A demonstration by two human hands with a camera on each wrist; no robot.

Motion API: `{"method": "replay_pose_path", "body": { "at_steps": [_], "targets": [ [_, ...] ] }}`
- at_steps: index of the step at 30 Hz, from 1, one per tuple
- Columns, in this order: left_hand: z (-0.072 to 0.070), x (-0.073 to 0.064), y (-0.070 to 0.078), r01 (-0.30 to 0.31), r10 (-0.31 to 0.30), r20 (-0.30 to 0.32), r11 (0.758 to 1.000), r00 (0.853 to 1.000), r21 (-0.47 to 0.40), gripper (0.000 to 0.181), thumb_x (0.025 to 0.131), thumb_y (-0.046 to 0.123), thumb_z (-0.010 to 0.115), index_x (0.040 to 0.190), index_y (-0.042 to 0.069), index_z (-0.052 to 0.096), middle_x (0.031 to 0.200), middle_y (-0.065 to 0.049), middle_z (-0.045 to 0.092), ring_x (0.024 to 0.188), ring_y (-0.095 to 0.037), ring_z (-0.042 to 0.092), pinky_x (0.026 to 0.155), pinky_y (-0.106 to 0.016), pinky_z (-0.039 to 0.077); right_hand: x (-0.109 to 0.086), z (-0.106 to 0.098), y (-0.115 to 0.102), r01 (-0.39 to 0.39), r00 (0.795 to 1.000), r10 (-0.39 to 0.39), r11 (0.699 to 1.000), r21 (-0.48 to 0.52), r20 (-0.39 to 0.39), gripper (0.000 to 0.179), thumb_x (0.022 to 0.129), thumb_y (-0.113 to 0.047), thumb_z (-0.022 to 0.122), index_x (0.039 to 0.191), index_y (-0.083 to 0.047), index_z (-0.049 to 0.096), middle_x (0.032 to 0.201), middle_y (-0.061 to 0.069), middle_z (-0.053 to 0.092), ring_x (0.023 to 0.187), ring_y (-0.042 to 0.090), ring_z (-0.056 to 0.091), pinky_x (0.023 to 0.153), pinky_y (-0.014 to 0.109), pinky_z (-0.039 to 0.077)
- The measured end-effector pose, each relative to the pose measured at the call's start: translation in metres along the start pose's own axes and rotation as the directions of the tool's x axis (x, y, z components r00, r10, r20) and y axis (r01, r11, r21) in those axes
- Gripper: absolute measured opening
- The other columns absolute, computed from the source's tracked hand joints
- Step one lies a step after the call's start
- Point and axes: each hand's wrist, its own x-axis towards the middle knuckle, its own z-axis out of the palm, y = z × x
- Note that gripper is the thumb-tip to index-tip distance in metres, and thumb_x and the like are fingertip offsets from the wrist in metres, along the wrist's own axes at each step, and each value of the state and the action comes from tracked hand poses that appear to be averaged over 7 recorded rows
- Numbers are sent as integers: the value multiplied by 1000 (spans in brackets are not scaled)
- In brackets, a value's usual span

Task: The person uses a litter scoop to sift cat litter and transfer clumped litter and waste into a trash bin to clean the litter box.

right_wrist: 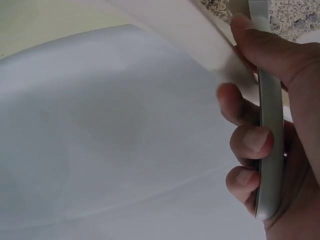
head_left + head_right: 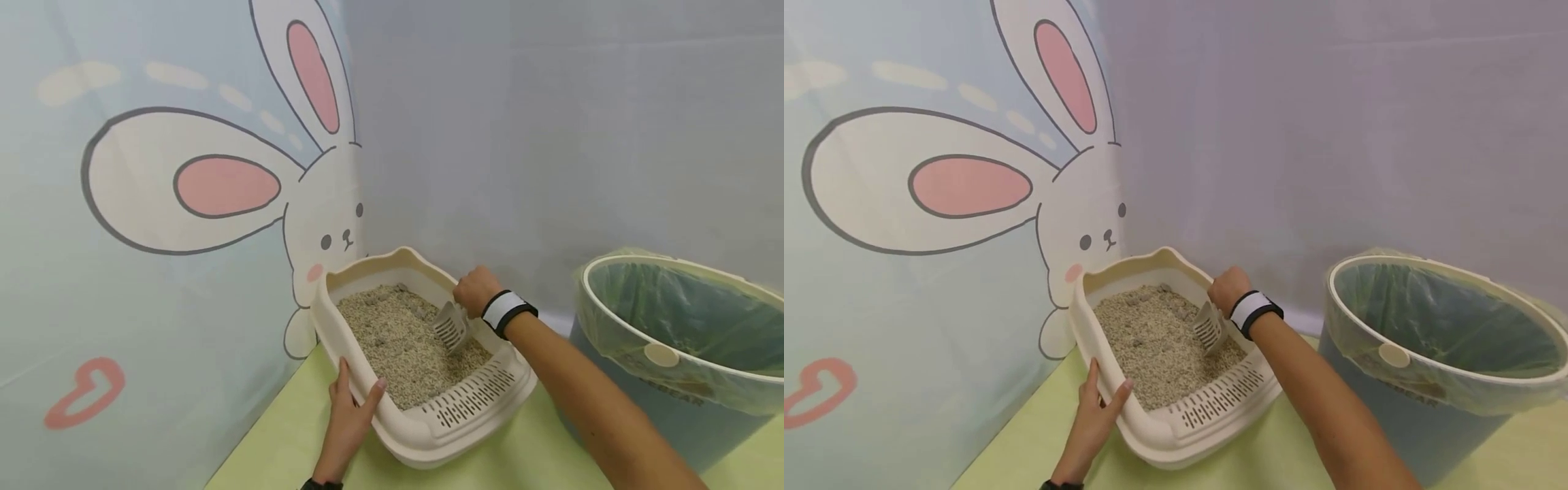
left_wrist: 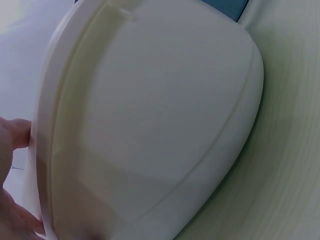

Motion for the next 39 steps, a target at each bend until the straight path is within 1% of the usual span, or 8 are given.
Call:
{"method": "replay_pose_path", "body": {
  "at_steps": [4,7,12,16,23,28,34,39],
  "targets": [
    [0,0,1,-6,6,-5,1000,1000,-4,112,94,57,74,171,13,4,161,-37,21,139,-56,47,110,-64,47,-1,3,1,-8,999,6,998,64,38,18,83,-35,90,82,-24,76,74,-8,72,57,9,53,61,30,50],
    [0,-1,1,-2,2,-9,1000,1000,-2,113,94,57,74,171,13,4,161,-37,21,140,-57,46,111,-64,47,-2,2,0,-9,999,3,993,119,50,24,81,-40,90,78,-23,74,72,-8,72,58,9,57,61,30,50],
    [2,-1,1,3,-3,-16,1000,1000,2,114,93,60,73,171,12,4,160,-38,20,139,-58,46,110,-64,47,-3,-1,-3,5,1000,-3,996,87,-22,47,87,-25,87,60,-22,49,54,-10,42,52,7,31,55,27,30],
    [5,-1,1,12,-12,-26,1000,1000,2,115,92,63,72,171,14,5,161,-36,21,139,-56,47,109,-63,48,0,5,-5,-9,991,6,1000,-20,-135,61,94,-11,76,61,-21,26,57,-8,15,57,10,15,57,29,20],
    [7,-3,1,16,-15,-41,1000,999,19,115,92,64,72,171,14,6,161,-35,23,138,-55,49,108,-62,49,4,23,-9,-32,961,1,994,-105,-277,65,97,-8,71,60,-20,19,57,-5,7,57,11,9,56,30,16],
    [4,-2,0,15,-15,-35,1000,999,18,114,92,64,71,171,14,5,161,-35,23,138,-56,49,108,-62,50,3,27,-14,-6,925,-62,984,-176,-374,63,95,-13,75,56,-20,26,55,-5,12,57,11,9,57,30,15],
    [4,0,-1,16,-16,-25,1000,1000,12,114,92,66,70,171,16,4,162,-34,22,138,-55,49,106,-61,51,10,29,-20,-10,962,-74,952,-306,-263,55,102,-20,68,57,-16,38,53,-3,20,55,13,13,56,31,15],
    [4,-1,-2,14,-14,-29,1000,999,10,114,92,65,70,171,16,5,163,-35,20,139,-56,47,106,-62,50,10,34,-23,-15,981,-49,948,-319,-190,58,104,-18,65,55,-17,34,53,-3,16,53,12,12,54,31,13]
  ]
}}
